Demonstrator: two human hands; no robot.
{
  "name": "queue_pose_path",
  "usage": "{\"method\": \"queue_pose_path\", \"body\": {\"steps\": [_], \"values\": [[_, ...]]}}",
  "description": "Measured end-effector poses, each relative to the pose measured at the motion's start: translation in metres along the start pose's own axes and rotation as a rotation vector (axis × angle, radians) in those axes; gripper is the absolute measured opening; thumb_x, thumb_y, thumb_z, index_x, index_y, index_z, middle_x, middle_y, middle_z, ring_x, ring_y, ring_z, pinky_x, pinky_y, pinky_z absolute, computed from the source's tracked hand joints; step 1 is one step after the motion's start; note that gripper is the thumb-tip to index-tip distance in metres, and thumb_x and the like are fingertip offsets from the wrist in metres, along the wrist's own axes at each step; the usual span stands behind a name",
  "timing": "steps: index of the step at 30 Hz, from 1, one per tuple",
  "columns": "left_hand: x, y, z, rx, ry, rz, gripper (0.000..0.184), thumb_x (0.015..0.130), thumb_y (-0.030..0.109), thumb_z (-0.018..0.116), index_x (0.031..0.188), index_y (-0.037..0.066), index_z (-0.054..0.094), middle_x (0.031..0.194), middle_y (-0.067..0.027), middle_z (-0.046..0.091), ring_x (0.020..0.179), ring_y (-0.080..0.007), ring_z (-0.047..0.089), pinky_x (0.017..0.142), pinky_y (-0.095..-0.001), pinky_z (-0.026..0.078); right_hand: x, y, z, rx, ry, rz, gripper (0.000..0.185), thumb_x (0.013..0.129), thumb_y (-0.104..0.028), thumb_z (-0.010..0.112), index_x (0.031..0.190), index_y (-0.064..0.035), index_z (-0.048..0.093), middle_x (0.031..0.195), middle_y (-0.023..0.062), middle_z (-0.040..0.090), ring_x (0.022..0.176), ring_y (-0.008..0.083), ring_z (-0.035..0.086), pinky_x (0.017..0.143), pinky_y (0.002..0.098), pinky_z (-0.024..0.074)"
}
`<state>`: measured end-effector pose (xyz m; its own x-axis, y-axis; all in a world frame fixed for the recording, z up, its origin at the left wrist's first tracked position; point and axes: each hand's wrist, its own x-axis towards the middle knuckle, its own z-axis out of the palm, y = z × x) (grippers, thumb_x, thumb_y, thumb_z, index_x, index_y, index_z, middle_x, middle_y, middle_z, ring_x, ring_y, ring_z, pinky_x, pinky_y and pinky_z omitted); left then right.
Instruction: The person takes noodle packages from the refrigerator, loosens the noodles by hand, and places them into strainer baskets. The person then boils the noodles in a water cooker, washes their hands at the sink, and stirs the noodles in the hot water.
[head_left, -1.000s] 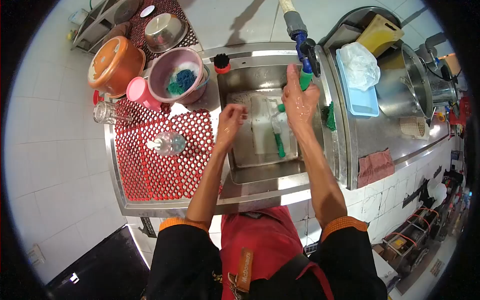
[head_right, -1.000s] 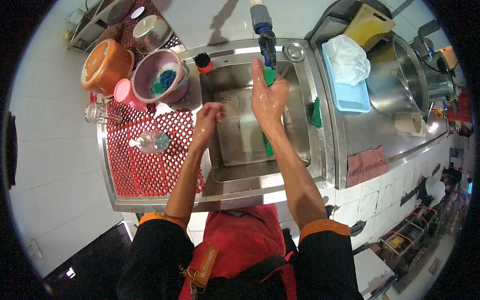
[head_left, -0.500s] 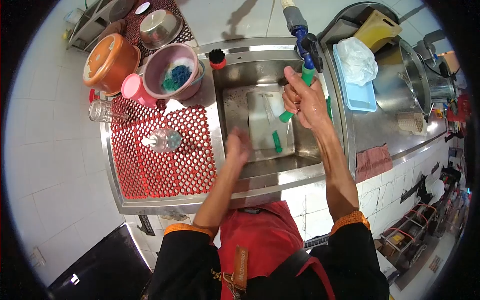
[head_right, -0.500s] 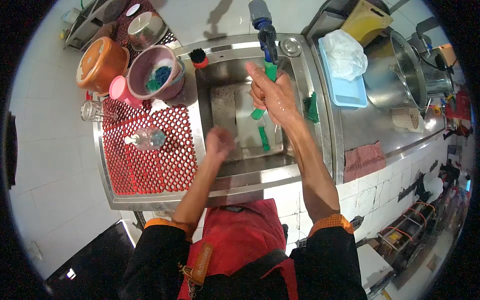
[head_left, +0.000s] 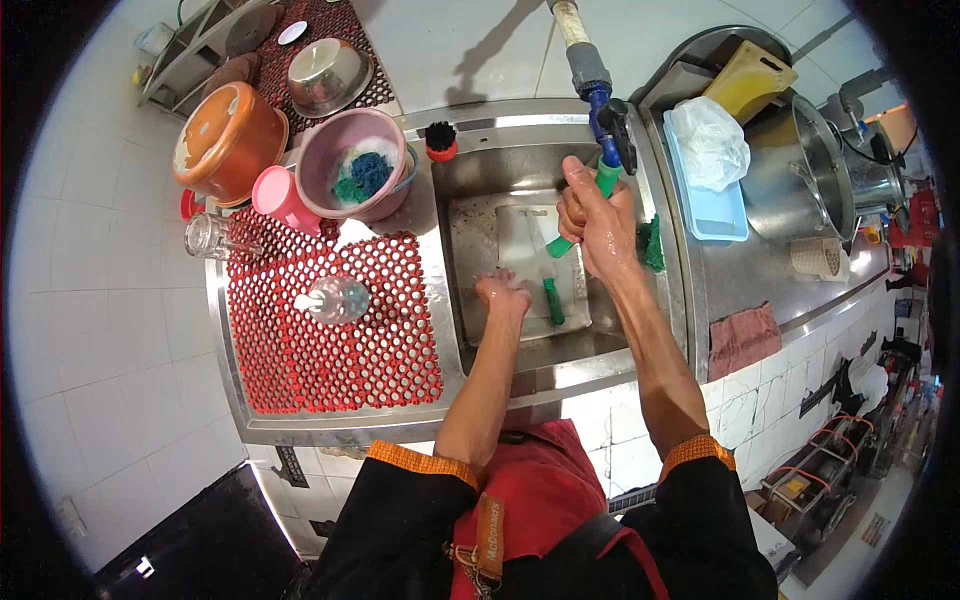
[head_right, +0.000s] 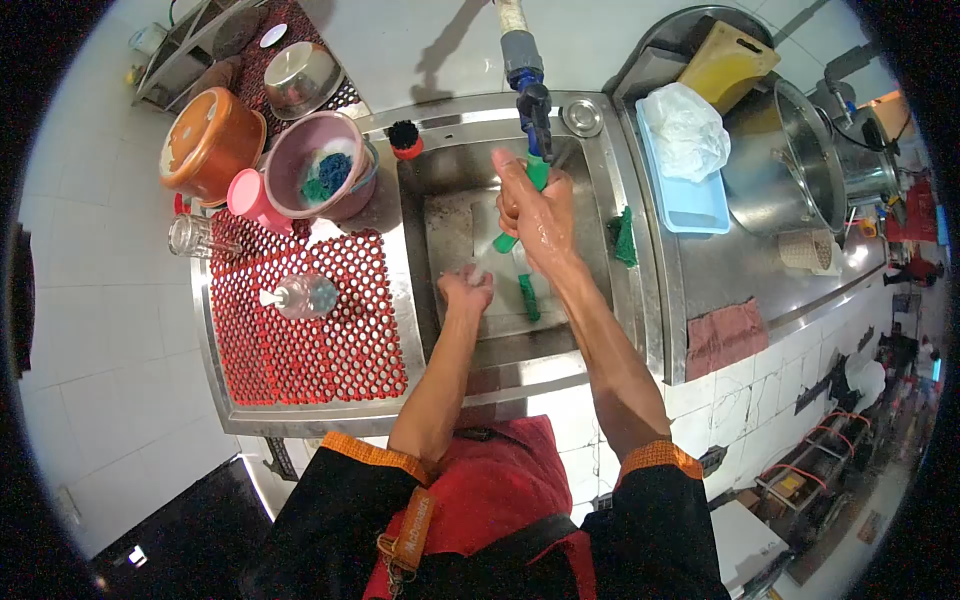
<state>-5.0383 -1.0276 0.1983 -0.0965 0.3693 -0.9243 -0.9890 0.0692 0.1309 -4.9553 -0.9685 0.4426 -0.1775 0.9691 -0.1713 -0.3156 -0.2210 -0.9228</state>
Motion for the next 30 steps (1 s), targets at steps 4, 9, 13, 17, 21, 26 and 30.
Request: {"method": "queue_pose_path", "body": {"steps": [4, 9, 13, 17, 21, 26, 30], "values": [[0.01, -0.004, 0.009, -0.106, 0.049, 0.039, 0.018, 0.084, 0.02, 0.034, 0.087, 0.008, 0.047, 0.085, -0.0062, 0.051, 0.071, -0.018, 0.049, 0.062, -0.0316, 0.04, 0.002, 0.009, 0.018, -0.004, 0.052, -0.065, 0.043, 0.088, -0.029, 0.058, 0.056, -0.0129, 0.034, 0.045, -0.0051, 0.025, 0.036, 0.0056, 0.023, 0.036, 0.0232, 0.0168], [0.007, 0.002, 0.052, -0.072, 0.027, 0.181, 0.022, 0.089, 0.023, 0.031, 0.086, 0.005, 0.042, 0.078, -0.0075, 0.046, 0.068, -0.016, 0.046, 0.069, -0.0283, 0.043, 0.012, 0.02, 0.028, 0.008, 0.304, -0.203, 0.038, 0.088, -0.024, 0.058, 0.059, -0.0119, 0.037, 0.045, -0.0052, 0.03, 0.036, 0.0052, 0.026, 0.036, 0.0236, 0.018], [-0.015, -0.003, 0.097, -0.079, -0.018, 0.279, 0.015, 0.084, 0.018, 0.038, 0.085, 0.007, 0.05, 0.085, -0.0055, 0.051, 0.074, -0.0171, 0.049, 0.065, -0.0325, 0.043, 0.023, 0.03, 0.019, -0.101, 0.393, -0.273, 0.039, 0.087, -0.029, 0.059, 0.056, -0.0072, 0.05, 0.046, -0.0039, 0.038, 0.041, 0.0062, 0.035, 0.037, 0.0268, 0.0247], [-0.013, -0.025, 0.118, 0.091, -0.278, 0.219, 0.019, 0.086, 0.018, 0.039, 0.091, 0.004, 0.05, 0.089, -0.0078, 0.053, 0.08, -0.0203, 0.052, 0.074, -0.0346, 0.044, 0.027, 0.032, 0.01, -0.353, 0.55, -0.409, 0.044, 0.087, -0.031, 0.058, 0.056, 0.0003, 0.052, 0.045, 0.0017, 0.044, 0.04, 0.0106, 0.041, 0.04, 0.0325, 0.0308], [-0.03, -0.027, 0.13, 0.238, -0.554, -0.13, 0.031, 0.089, 0.025, 0.041, 0.108, 0.0, 0.046, 0.092, -0.0108, 0.054, 0.083, -0.0243, 0.053, 0.085, -0.0437, 0.044, 0.021, 0.024, 0.008, -0.347, 0.566, -0.401, 0.038, 0.086, -0.031, 0.061, 0.057, -0.008, 0.049, 0.046, -0.0029, 0.039, 0.041, 0.0056, 0.034, 0.038, 0.0249, 0.0254], [-0.014, 0.006, 0.125, 0.559, -0.649, -0.278, 0.023, 0.088, 0.025, 0.043, 0.1, 0.007, 0.051, 0.091, -0.0054, 0.052, 0.088, -0.0217, 0.049, 0.084, -0.06, 0.034, 0.026, 0.025, -0.011, -0.767, 0.664, -0.53, 0.043, 0.084, -0.03, 0.062, 0.061, 0.0057, 0.055, 0.044, 0.0128, 0.043, 0.045, 0.0161, 0.046, 0.049, 0.0373, 0.0375], [-0.068, 0.047, 0.126, 0.702, -0.588, 0.143, 0.027, 0.086, 0.024, 0.046, 0.104, 0.007, 0.055, 0.092, -0.0021, 0.054, 0.083, -0.0172, 0.05, 0.083, -0.0423, 0.039, 0.018, 0.018, 0.001, -0.621, 0.588, -0.439, 0.046, 0.086, -0.033, 0.061, 0.056, 0.0005, 0.05, 0.048, -0.0007, 0.044, 0.047, 0.0081, 0.037, 0.046, 0.0294, 0.0308]]}}
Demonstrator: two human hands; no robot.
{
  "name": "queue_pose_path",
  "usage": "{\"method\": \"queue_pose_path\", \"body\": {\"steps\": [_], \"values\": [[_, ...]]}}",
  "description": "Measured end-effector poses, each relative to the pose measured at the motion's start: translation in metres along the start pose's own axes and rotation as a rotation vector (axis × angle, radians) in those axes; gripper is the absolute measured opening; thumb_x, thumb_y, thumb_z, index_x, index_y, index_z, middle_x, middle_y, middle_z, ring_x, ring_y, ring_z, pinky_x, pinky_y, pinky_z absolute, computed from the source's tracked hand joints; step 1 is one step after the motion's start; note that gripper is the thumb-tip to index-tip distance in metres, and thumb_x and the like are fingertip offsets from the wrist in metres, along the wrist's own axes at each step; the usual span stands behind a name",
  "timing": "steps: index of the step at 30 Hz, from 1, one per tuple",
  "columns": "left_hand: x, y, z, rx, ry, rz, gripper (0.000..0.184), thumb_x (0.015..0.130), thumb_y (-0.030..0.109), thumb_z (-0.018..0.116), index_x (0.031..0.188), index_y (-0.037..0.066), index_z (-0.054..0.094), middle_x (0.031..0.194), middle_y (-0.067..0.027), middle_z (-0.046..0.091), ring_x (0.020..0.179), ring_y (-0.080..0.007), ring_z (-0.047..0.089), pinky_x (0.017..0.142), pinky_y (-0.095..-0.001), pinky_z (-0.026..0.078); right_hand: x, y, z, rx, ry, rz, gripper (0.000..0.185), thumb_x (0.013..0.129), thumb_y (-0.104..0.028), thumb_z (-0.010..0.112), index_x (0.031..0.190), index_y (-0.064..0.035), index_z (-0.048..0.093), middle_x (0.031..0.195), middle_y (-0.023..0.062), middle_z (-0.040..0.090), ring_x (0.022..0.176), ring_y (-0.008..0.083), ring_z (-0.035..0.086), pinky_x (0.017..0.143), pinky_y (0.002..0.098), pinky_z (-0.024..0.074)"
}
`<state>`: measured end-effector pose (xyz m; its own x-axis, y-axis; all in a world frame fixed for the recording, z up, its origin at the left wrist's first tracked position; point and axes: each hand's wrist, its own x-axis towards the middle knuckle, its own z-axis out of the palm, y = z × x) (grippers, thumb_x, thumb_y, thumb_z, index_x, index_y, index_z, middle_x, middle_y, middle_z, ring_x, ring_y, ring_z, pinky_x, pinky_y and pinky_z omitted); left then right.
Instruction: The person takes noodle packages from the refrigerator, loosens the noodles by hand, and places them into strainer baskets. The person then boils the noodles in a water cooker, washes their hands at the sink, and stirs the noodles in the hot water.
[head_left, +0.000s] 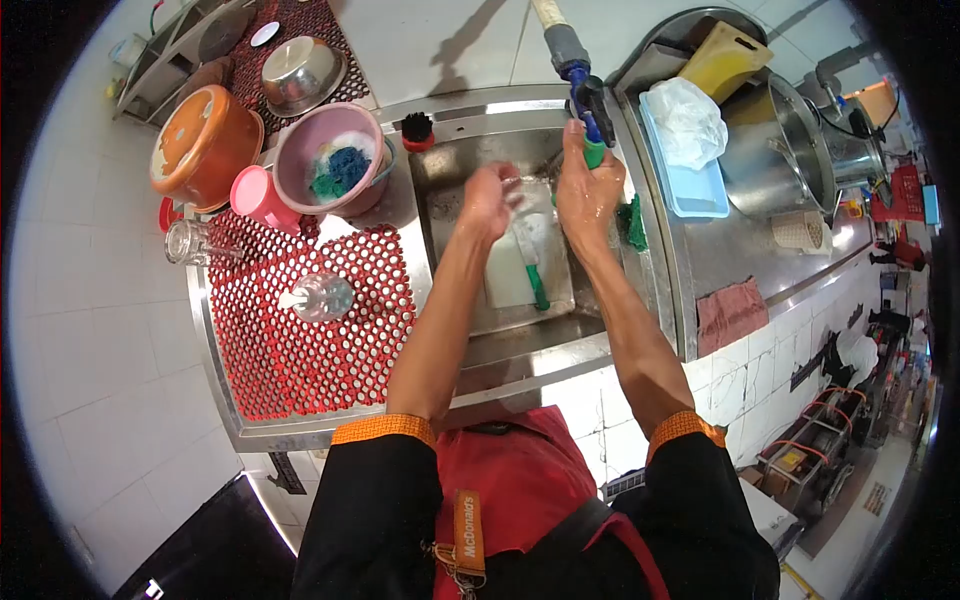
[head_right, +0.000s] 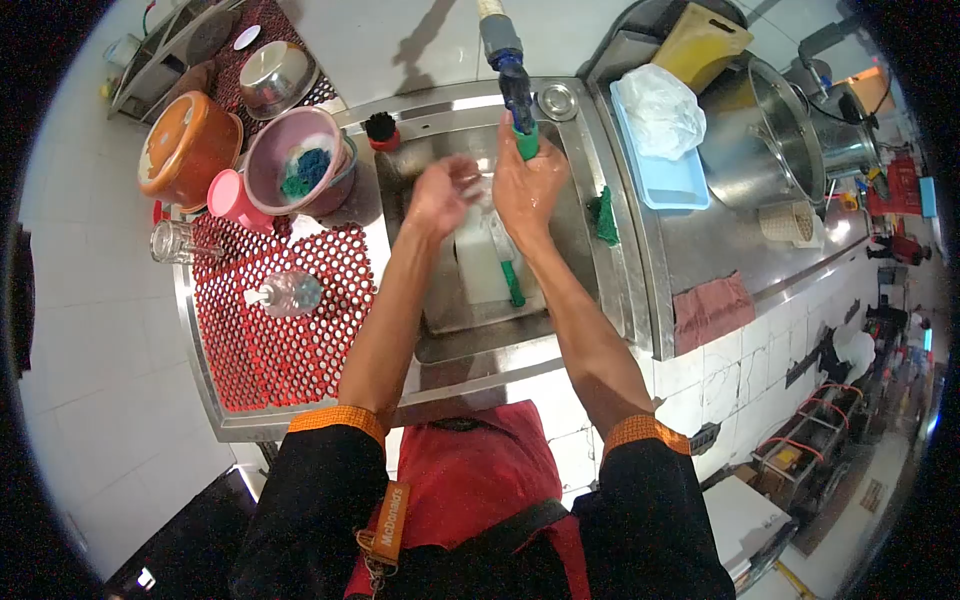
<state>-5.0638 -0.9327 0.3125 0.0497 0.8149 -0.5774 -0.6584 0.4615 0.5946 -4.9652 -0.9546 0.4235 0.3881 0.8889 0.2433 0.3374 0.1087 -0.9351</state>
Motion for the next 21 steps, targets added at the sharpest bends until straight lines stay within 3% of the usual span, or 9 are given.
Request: {"method": "queue_pose_path", "body": {"steps": [2, 6, 7, 9, 11, 13, 15, 17, 21], "values": [[-0.033, 0.032, 0.012, 0.137, -0.016, 0.293, 0.033, 0.091, 0.025, 0.046, 0.111, 0.0, 0.053, 0.109, -0.0059, 0.057, 0.093, -0.0191, 0.054, 0.085, -0.0292, 0.041, 0.002, 0.001, 0.003, 0.008, 0.02, -0.041, 0.042, 0.085, -0.029, 0.062, 0.058, 0.0021, 0.052, 0.047, 0.0034, 0.042, 0.047, 0.0101, 0.037, 0.046, 0.0317, 0.0315], [-0.094, 0.091, 0.053, 0.413, -0.284, 0.951, 0.035, 0.088, 0.024, 0.056, 0.116, 0.003, 0.056, 0.119, -0.0094, 0.055, 0.104, -0.0166, 0.053, 0.086, -0.0293, 0.042, 0.0, 0.001, -0.008, -0.011, -0.104, -0.024, 0.032, 0.084, -0.026, 0.062, 0.071, 0.0019, 0.057, 0.058, 0.0051, 0.049, 0.055, 0.0109, 0.041, 0.05, 0.0306, 0.0341], [-0.102, 0.105, 0.061, 0.415, -0.287, 0.959, 0.035, 0.088, 0.024, 0.056, 0.116, 0.003, 0.056, 0.119, -0.0094, 0.055, 0.104, -0.0166, 0.053, 0.086, -0.0293, 0.042, -0.001, 0.002, -0.01, -0.006, -0.101, -0.03, 0.032, 0.084, -0.026, 0.062, 0.071, 0.0019, 0.057, 0.058, 0.0051, 0.049, 0.055, 0.0109, 0.041, 0.05, 0.0306, 0.0341], [-0.116, 0.126, 0.072, 0.998, -0.446, 1.502, 0.033, 0.085, 0.019, 0.059, 0.116, 0.007, 0.058, 0.118, -0.0087, 0.057, 0.102, -0.0209, 0.055, 0.085, -0.0316, 0.043, -0.008, 0.012, -0.014, 0.377, -0.151, -0.127, 0.033, 0.086, -0.033, 0.059, 0.088, -0.0007, 0.055, 0.074, 0.0025, 0.052, 0.069, 0.0104, 0.045, 0.061, 0.0264, 0.0362], [-0.119, 0.138, 0.077, 1.209, -0.543, 1.532, 0.032, 0.084, 0.018, 0.059, 0.114, 0.009, 0.059, 0.118, -0.0081, 0.057, 0.101, -0.0229, 0.055, 0.085, -0.0329, 0.043, -0.01, 0.028, -0.018, 0.493, -0.1, -0.253, 0.034, 0.089, -0.039, 0.053, 0.094, -0.0052, 0.05, 0.082, 0.0013, 0.05, 0.077, 0.012, 0.046, 0.073, 0.0249, 0.0359], [-0.122, 0.148, 0.082, 1.426, -0.634, 1.559, 0.031, 0.083, 0.018, 0.06, 0.113, 0.011, 0.061, 0.118, -0.0075, 0.057, 0.1, -0.0248, 0.056, 0.086, -0.0342, 0.043, -0.014, 0.063, -0.018, 0.853, -0.044, 0.351, 0.037, 0.091, -0.044, 0.047, 0.087, -0.0075, 0.05, 0.08, 0.0024, 0.052, 0.08, 0.0153, 0.049, 0.079, 0.0273, 0.0365], [-0.125, 0.151, 0.088, 1.513, -0.69, 1.458, 0.028, 0.082, 0.018, 0.059, 0.109, 0.013, 0.063, 0.117, -0.0057, 0.057, 0.097, -0.0261, 0.056, 0.087, -0.0369, 0.042, -0.011, 0.147, -0.001, 0.921, -0.069, 0.542, 0.034, 0.092, -0.041, 0.043, 0.085, -0.0088, 0.05, 0.081, 0.0044, 0.054, 0.083, 0.0206, 0.053, 0.084, 0.033, 0.0391], [-0.121, 0.156, 0.094, 1.534, -0.702, 1.504, 0.027, 0.08, 0.02, 0.061, 0.105, 0.011, 0.065, 0.113, -0.0064, 0.058, 0.095, -0.0252, 0.057, 0.086, -0.0376, 0.042, -0.002, 0.199, 0.013, 1.311, -0.486, 1.039, 0.044, 0.094, -0.04, 0.035, 0.106, 0.0001, 0.049, 0.101, 0.0157, 0.058, 0.093, 0.0291, 0.055, 0.093, 0.0407, 0.0396], [-0.118, 0.164, 0.107, 1.65, -0.722, 1.569, 0.021, 0.078, 0.024, 0.063, 0.091, 0.007, 0.066, 0.098, -0.0058, 0.06, 0.086, -0.026, 0.057, 0.081, -0.0367, 0.043, 0.011, 0.188, 0.043, 1.032, -0.311, 1.277, 0.042, 0.093, -0.031, 0.037, 0.117, 0.003, 0.044, 0.114, 0.0188, 0.053, 0.106, 0.0337, 0.052, 0.098, 0.0435, 0.0364]]}}
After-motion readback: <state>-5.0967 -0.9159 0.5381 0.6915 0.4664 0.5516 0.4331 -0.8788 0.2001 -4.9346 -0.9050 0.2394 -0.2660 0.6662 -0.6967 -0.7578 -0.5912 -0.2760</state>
